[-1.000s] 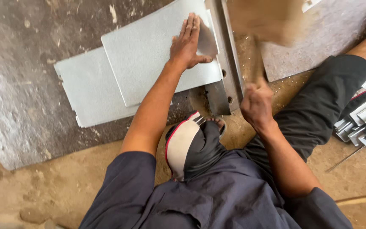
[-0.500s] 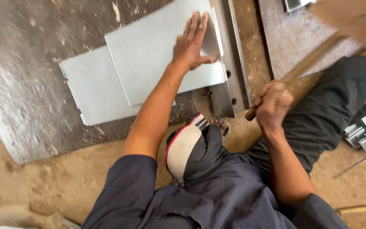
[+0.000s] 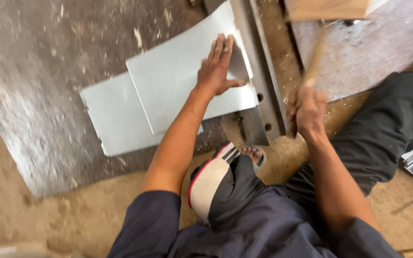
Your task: The person sits on the floor and bends sheet metal panels by hand over a metal angle bar, hammering the edge with a wooden mallet to fold it. They lift and reposition each panel, check the fold by hand, and set finished panels onto a stack of completed pieces beside them.
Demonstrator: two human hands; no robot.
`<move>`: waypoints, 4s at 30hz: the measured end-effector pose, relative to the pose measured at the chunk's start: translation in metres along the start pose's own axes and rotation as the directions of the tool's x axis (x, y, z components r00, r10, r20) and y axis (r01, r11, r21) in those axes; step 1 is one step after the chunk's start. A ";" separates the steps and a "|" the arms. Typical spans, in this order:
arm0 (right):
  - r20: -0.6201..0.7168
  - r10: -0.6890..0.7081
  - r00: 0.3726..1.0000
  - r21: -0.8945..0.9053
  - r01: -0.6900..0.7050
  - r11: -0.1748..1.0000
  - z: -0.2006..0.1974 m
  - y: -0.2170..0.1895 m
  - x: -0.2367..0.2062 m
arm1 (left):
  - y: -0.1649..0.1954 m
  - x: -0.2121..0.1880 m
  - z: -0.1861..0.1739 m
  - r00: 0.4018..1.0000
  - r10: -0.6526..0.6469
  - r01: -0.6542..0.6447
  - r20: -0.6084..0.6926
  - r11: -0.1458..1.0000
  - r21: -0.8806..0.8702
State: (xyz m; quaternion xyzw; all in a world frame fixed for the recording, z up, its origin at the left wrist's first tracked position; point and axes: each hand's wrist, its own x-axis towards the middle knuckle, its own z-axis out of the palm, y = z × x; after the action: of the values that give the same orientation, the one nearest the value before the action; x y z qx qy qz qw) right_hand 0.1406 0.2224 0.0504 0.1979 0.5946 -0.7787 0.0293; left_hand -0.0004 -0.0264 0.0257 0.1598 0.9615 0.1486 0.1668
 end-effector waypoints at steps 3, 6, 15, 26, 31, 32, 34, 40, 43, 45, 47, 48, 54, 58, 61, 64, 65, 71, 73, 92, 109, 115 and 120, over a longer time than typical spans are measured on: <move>0.050 -0.168 0.985 -0.003 0.168 0.986 0.006 -0.004 0.006 | 0.001 -0.003 -0.002 0.999 0.030 -0.032 -0.042 0.999 -0.032; 0.126 0.069 0.990 -0.497 0.003 0.868 0.007 -0.006 0.000 | 0.002 -0.001 0.001 1.000 0.023 -0.024 -0.008 0.999 -0.024; -0.001 0.271 0.963 -0.173 -0.267 0.948 -0.013 -0.004 -0.039 | -0.007 0.000 0.013 0.998 0.050 -0.050 -0.029 0.998 -0.027; -0.087 0.107 0.990 -0.125 -0.118 0.985 -0.022 0.002 -0.073 | -0.011 0.000 0.014 0.972 0.174 -0.175 -0.157 0.985 0.005; -0.003 0.324 0.946 -0.165 -0.320 0.933 -0.055 0.030 -0.057 | -0.001 -0.012 0.001 0.997 0.055 -0.056 -0.058 0.998 -0.026; 0.001 0.287 0.958 0.090 -0.286 0.954 -0.065 0.038 -0.053 | 0.002 -0.020 0.000 0.997 0.021 -0.022 -0.075 1.000 -0.010; -0.020 0.296 0.955 0.327 -0.274 0.904 -0.086 0.055 -0.048 | 0.007 -0.047 0.004 0.974 0.057 -0.083 -0.219 0.991 -0.109; -0.233 0.379 0.895 -0.121 -0.414 0.902 -0.117 0.082 -0.036 | 0.003 -0.138 0.027 0.955 0.075 -0.063 -0.285 0.997 0.052; -0.188 0.324 0.927 -0.240 -0.363 0.900 -0.108 0.080 -0.031 | -0.001 -0.157 0.014 0.892 0.130 -0.017 -0.433 0.967 0.255; -0.171 0.304 0.937 -0.322 -0.345 0.882 -0.100 0.076 -0.029 | -0.006 -0.159 -0.015 0.808 0.220 -0.070 -0.547 0.957 0.282; -0.165 0.302 0.939 -0.353 -0.342 0.871 -0.097 0.074 -0.028 | -0.015 -0.157 -0.059 0.678 0.314 -0.191 -0.664 0.948 0.254; -0.163 0.315 0.935 -0.347 -0.353 0.869 -0.096 0.073 -0.028 | -0.021 -0.158 -0.085 0.672 0.337 -0.169 -0.659 0.937 0.307; -0.187 0.136 0.973 -0.694 -0.229 0.682 -0.103 0.065 -0.037 | -0.046 -0.193 -0.222 0.790 0.063 -0.043 -0.610 0.998 0.048; 0.129 -0.608 0.783 -0.955 0.262 0.136 -0.088 0.046 -0.044 | -0.040 -0.217 -0.230 0.880 -0.063 0.034 -0.471 0.997 -0.070; 0.061 -0.544 0.837 -0.785 0.377 0.492 -0.051 0.020 -0.052 | -0.031 -0.224 -0.196 0.876 -0.057 0.008 -0.479 0.995 -0.104; 0.103 -0.306 0.946 -0.670 0.293 0.682 0.005 -0.010 -0.063 | -0.026 -0.224 -0.163 0.928 -0.156 0.092 -0.338 0.976 -0.198; 0.164 -0.318 0.934 -0.601 0.350 0.718 0.026 -0.020 -0.066 | -0.024 -0.224 -0.155 0.945 -0.202 0.138 -0.259 0.960 -0.243; 0.447 -0.091 0.890 -0.298 0.244 0.923 0.140 -0.054 -0.071 | -0.010 -0.217 -0.140 0.952 -0.070 -0.094 -0.297 0.859 -0.504; 0.498 -0.227 0.837 -0.191 0.362 0.913 0.164 -0.055 -0.066 | -0.006 -0.218 -0.139 0.963 -0.152 -0.001 -0.224 0.825 -0.565; 0.459 -0.227 0.859 -0.107 0.307 0.946 0.228 -0.040 -0.034 | -0.001 -0.214 -0.121 0.940 -0.191 -0.121 -0.284 0.591 -0.798; 0.687 -0.239 0.686 -0.384 0.622 0.682 0.198 -0.088 -0.032 | -0.017 -0.204 -0.162 0.923 -0.038 -0.113 -0.382 0.924 -0.364; 0.618 -0.220 0.755 -0.584 0.628 0.514 0.180 -0.089 -0.051 | -0.032 -0.222 -0.182 0.921 -0.078 -0.094 -0.381 0.905 -0.414; 0.418 -0.212 0.883 -0.365 0.377 0.851 0.193 -0.079 -0.054 | -0.024 -0.238 -0.191 0.974 -0.134 0.047 -0.183 0.909 -0.414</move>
State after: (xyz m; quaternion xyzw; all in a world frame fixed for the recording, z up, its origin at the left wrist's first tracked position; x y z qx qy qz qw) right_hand 0.1159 0.0541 0.1824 -0.0560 0.7612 -0.6433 0.0602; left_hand 0.1353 -0.1776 0.2541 0.0603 0.9279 0.3535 0.1020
